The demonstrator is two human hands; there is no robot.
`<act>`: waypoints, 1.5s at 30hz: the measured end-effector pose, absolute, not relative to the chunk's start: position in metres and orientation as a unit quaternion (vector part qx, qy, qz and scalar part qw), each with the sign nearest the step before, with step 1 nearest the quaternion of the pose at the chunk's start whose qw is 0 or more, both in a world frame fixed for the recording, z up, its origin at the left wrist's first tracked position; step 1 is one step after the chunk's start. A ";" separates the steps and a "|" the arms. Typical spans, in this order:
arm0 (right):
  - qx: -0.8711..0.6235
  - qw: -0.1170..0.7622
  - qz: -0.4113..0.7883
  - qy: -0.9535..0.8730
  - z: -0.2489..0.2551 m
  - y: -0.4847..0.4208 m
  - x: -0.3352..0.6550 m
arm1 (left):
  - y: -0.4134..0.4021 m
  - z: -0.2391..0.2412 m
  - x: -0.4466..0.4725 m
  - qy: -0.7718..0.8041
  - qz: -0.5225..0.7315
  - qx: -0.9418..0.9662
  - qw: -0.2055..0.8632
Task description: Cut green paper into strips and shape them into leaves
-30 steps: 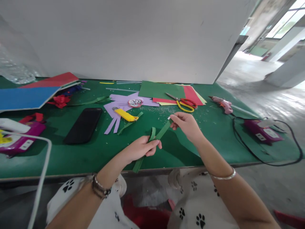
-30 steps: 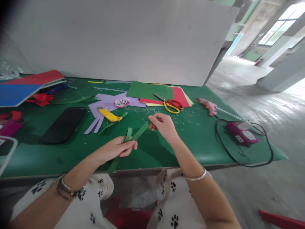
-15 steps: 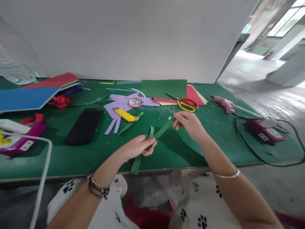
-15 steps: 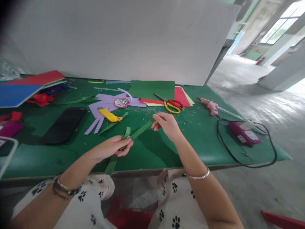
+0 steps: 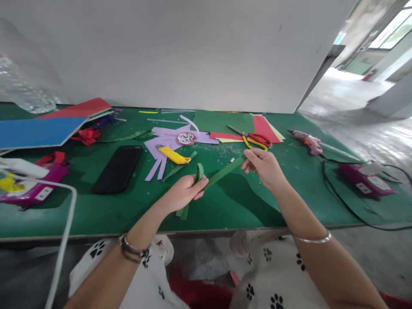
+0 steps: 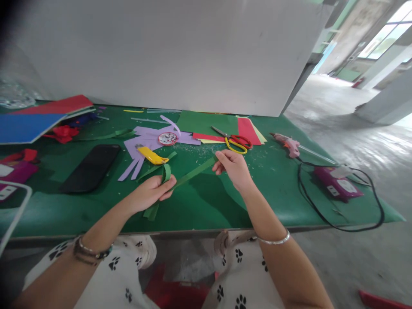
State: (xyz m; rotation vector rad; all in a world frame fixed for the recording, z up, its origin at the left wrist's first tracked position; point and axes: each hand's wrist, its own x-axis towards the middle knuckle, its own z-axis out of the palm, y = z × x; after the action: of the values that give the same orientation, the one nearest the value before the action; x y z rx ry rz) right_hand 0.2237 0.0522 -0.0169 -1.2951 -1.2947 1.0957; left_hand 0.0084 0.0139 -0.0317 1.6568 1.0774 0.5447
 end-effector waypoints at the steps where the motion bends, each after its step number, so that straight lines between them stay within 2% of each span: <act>1: -0.533 0.484 0.447 -0.531 -0.017 0.052 0.224 | 0.014 -0.033 0.009 0.455 0.237 0.697 0.501; 9: -0.530 0.463 0.444 -0.554 -0.021 0.053 0.225 | 0.014 -0.035 0.006 0.493 0.215 0.754 0.378; 23: -0.529 0.431 0.432 -0.590 -0.019 0.050 0.220 | 0.026 -0.045 -0.004 0.553 0.246 0.735 0.304; 27: -0.513 0.401 0.416 -0.635 -0.019 0.047 0.216 | 0.026 -0.048 -0.004 0.561 0.247 0.763 0.205; 31: -0.489 0.339 0.387 -0.705 -0.020 0.039 0.207 | 0.019 -0.046 0.007 0.551 0.313 0.763 0.124; 33: -0.463 0.309 0.371 -0.743 -0.020 0.034 0.200 | 0.014 -0.045 0.014 0.507 0.336 0.776 0.167; 35: -0.425 0.293 0.347 -0.782 -0.020 0.030 0.192 | 0.010 -0.044 0.021 0.450 0.334 0.784 0.266; 39: -0.340 0.319 0.261 -0.845 -0.020 0.028 0.177 | 0.005 -0.044 0.026 0.389 0.330 0.730 0.455; 42: -0.327 0.340 0.230 -0.851 -0.018 0.031 0.167 | 0.008 -0.042 0.022 0.384 0.349 0.698 0.494; 45: -0.336 0.329 0.269 -0.841 -0.013 0.038 0.160 | 0.012 -0.038 0.015 0.380 0.365 0.683 0.506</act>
State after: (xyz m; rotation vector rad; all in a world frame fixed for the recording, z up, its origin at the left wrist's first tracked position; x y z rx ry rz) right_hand 0.1597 0.0385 -0.0134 -0.8787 -2.1999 0.7048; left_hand 0.0147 0.0117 -0.0384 1.6467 0.9153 0.8805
